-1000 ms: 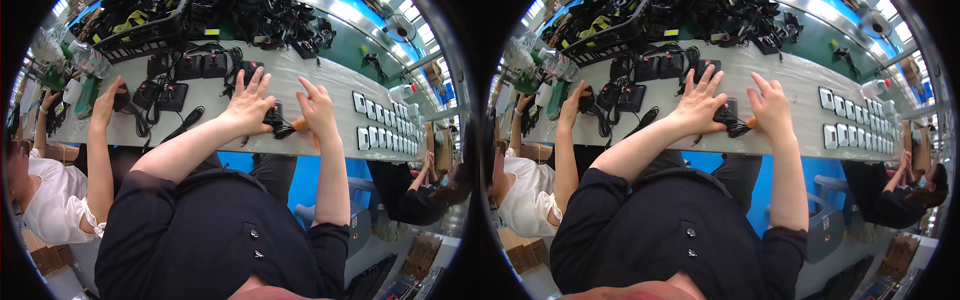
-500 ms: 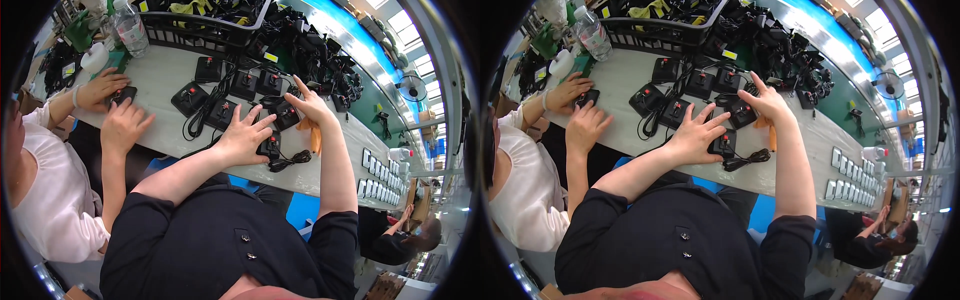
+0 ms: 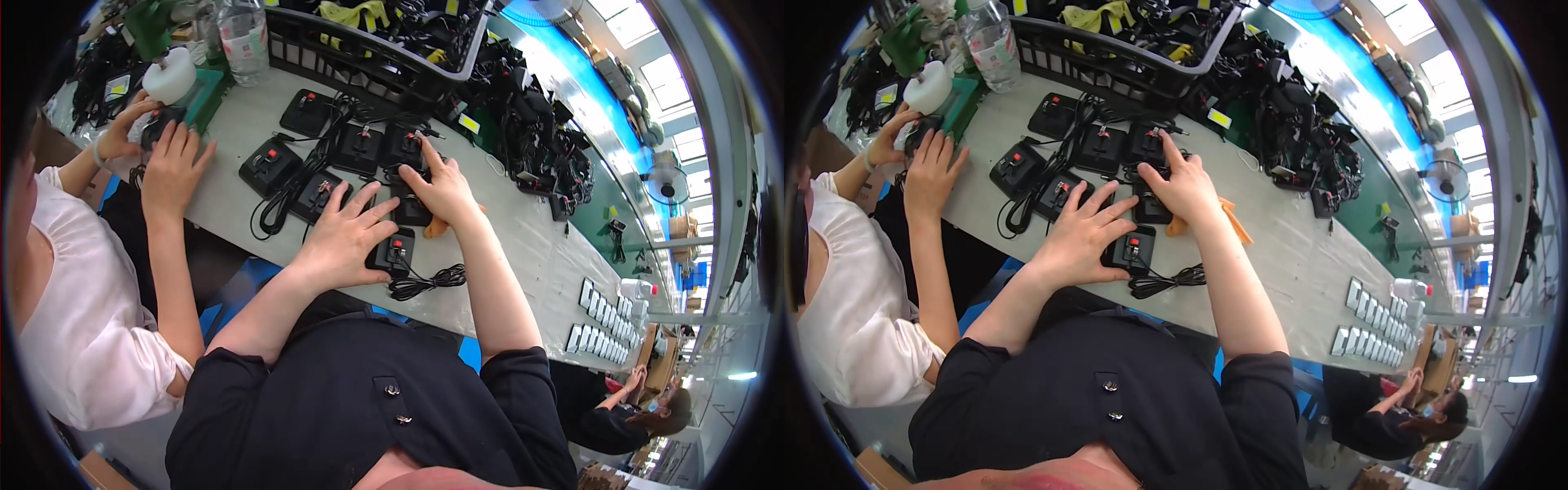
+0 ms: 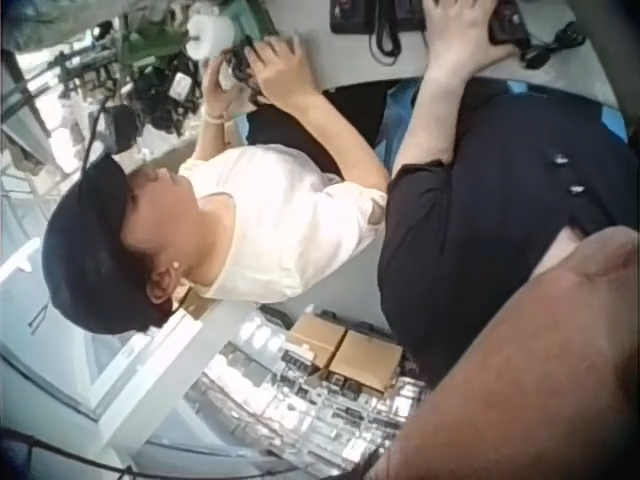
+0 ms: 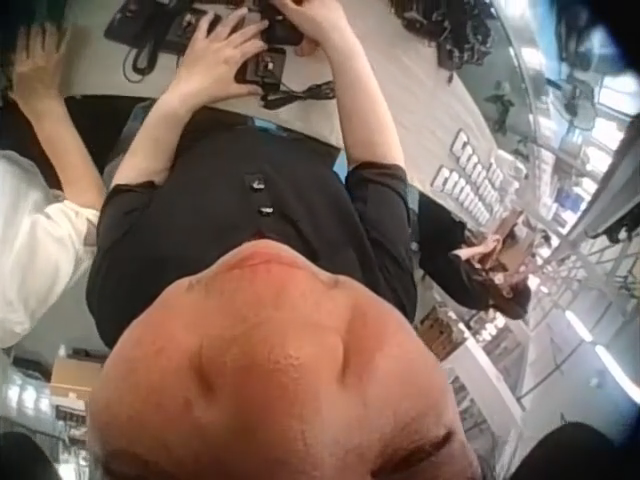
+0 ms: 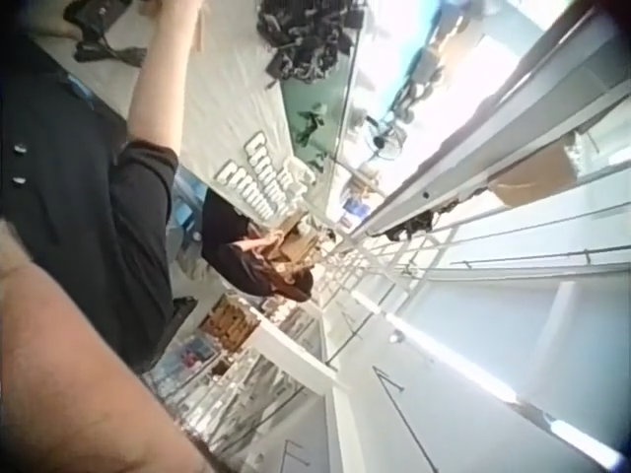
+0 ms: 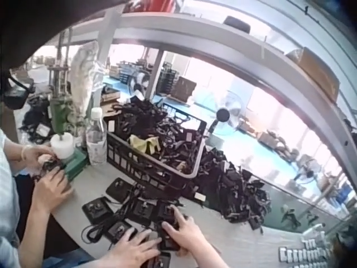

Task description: Clean LED panels with a cloth and assemble them into plastic housings as part of a manufacturing line.

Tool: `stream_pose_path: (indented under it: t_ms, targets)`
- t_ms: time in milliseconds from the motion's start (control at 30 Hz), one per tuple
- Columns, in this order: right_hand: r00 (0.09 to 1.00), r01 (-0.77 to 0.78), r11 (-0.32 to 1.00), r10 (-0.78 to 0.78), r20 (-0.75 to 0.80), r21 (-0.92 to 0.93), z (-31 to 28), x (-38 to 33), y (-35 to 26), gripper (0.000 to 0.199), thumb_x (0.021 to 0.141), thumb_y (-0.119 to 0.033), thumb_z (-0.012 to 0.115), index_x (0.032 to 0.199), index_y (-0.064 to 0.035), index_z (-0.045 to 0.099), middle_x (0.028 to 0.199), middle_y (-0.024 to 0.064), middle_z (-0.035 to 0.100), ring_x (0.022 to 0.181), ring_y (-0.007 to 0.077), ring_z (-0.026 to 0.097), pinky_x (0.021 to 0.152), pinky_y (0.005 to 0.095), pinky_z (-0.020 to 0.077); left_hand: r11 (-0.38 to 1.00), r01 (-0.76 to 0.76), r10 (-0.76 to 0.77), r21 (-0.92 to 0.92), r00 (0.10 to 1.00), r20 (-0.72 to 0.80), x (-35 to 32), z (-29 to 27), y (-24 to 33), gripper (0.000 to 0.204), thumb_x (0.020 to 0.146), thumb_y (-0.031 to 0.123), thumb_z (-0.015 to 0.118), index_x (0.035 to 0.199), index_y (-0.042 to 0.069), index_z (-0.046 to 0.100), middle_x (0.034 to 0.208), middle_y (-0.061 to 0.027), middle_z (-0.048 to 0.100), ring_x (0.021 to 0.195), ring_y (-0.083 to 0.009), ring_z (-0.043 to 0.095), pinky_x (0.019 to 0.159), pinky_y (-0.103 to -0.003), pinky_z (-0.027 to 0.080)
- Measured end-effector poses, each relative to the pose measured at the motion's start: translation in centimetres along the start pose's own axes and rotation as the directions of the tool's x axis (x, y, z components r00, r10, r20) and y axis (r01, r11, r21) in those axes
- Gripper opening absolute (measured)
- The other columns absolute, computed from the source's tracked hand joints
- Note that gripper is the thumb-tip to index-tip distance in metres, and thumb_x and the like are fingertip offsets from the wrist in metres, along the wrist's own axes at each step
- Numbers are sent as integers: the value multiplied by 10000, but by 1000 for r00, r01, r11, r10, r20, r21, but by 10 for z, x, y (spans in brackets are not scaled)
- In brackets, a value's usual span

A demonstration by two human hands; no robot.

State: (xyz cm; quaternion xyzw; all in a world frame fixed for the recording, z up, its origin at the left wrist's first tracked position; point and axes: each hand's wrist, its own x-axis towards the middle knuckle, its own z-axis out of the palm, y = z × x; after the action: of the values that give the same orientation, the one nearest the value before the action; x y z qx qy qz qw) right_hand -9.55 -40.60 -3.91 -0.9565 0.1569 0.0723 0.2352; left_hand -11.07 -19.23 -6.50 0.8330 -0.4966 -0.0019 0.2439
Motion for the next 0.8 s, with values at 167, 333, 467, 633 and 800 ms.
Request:
stream_pose_path:
  t_ms: [167, 333, 467, 633, 800]
  targets:
    - [996, 94, 996, -94, 0, -6, 19, 19, -33, 736, 845, -593, 558, 1481, -322, 307, 1166, 266, 545, 1097, 422, 568, 950, 416, 454, 996, 73, -73, 55, 997, 1, -17, -19, -17, 655, 641, 487, 786, 1167, 137, 612, 1422, -56, 445, 1406, -305, 255, 1135, -577, 163]
    - [990, 140, 982, -137, -32, 125, 2, 32, -25, 728, 827, -540, 592, 1415, -140, 433, 1195, 251, 607, 1131, 397, 575, 980, 408, 445, 988, 139, -137, 72, 990, -25, -17, -21, -22, 672, 618, 447, 806, 1171, 127, 597, 1430, -69, 428, 1403, -330, 259, 1122, -592, 175]
    - [967, 143, 748, 34, -252, 648, -59, -5, 27, 390, 934, -320, 589, 1174, -17, 643, 859, -10, 638, 763, 81, 540, 712, 233, 448, 986, 98, -88, 132, 993, -80, -12, -22, -15, 700, 639, 453, 791, 1210, 119, 563, 1451, -85, 399, 1405, -330, 251, 1111, -600, 178]
    - [935, 254, -252, 311, -170, 934, -99, -87, 137, 408, 997, -328, 455, 1232, -13, 563, 667, -24, 390, 557, 94, 401, 511, 223, 363, 995, 91, -95, -30, 967, -238, 21, -44, 2, 609, 728, 390, 772, 1237, 135, 556, 1448, -116, 416, 1399, -333, 301, 1126, -572, 155]
    - [982, 187, -899, 158, -105, 396, -60, -197, 258, 366, 951, -289, 513, 1179, -4, 542, 831, 13, 388, 726, 136, 388, 639, 267, 366, 998, -2, 39, 55, 737, -675, 159, -105, -45, 243, 825, 116, 623, 1057, 46, 615, 1072, -163, 640, 1005, -348, 613, 877, -390, 473]
